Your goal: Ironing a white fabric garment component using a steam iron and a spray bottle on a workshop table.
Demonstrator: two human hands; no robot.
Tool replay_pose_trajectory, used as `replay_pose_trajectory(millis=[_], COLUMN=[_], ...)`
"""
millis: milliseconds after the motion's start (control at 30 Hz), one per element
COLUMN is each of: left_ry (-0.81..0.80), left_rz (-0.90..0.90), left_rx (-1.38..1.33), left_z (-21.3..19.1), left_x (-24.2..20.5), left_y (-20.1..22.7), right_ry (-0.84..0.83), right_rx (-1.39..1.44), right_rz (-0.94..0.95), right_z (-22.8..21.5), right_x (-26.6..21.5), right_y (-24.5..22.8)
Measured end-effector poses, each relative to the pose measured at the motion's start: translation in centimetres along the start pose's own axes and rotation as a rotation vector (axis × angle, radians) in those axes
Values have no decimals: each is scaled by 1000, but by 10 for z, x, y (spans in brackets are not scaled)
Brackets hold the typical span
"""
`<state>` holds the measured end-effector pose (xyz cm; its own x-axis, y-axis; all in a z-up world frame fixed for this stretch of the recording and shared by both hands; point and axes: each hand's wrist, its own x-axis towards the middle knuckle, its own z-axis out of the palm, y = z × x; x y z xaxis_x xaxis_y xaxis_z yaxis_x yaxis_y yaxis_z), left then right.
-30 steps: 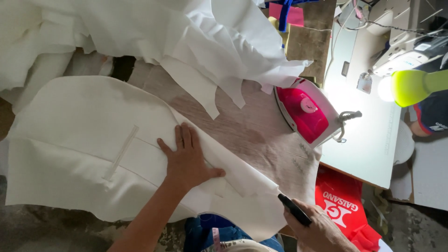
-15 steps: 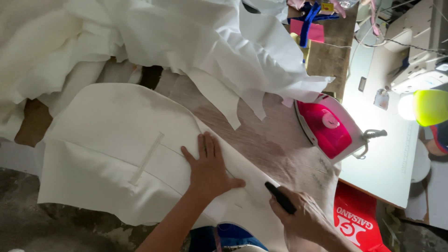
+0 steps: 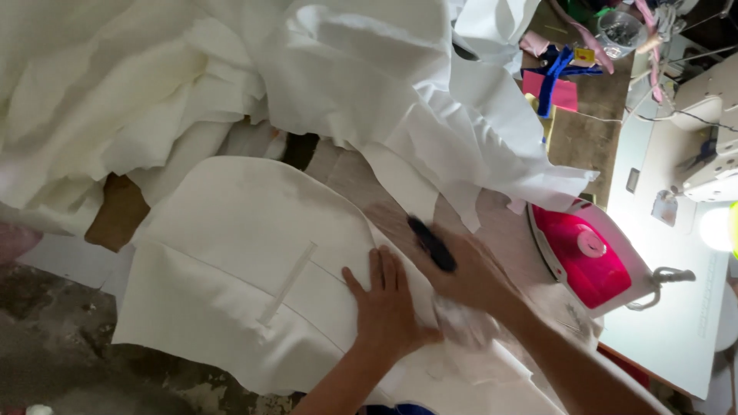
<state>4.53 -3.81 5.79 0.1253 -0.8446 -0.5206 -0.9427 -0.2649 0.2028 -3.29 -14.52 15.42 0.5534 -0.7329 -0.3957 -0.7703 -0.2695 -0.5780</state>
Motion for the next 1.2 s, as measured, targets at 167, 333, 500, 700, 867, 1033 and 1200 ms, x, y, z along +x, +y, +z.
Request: replay_pose_trajectory(millis=[167, 333, 500, 700, 867, 1033, 1200], left_ry=[159, 531, 182, 968, 69, 6, -32], left_rz=[-14, -9, -14, -31, -15, -50, -96], left_rx=[104, 92, 146, 183, 108, 106, 233], left_z=[23, 60, 56, 86, 17, 2, -5], left_x=[10, 26, 22, 38, 11, 2, 1], left_y=[2, -1, -4, -10, -3, 4, 12], right_ry=[299, 375, 306, 549, 267, 101, 72], right_rx=[116, 310, 152, -150, -557, -319, -513], right_rz=[-280, -454, -455, -391, 266, 335, 93], right_z=[-8, 42, 26, -73, -119, -133, -120], right_x=[68, 182, 176, 18, -3, -25, -99], right_y=[-90, -71, -28, 116, 206, 173, 176])
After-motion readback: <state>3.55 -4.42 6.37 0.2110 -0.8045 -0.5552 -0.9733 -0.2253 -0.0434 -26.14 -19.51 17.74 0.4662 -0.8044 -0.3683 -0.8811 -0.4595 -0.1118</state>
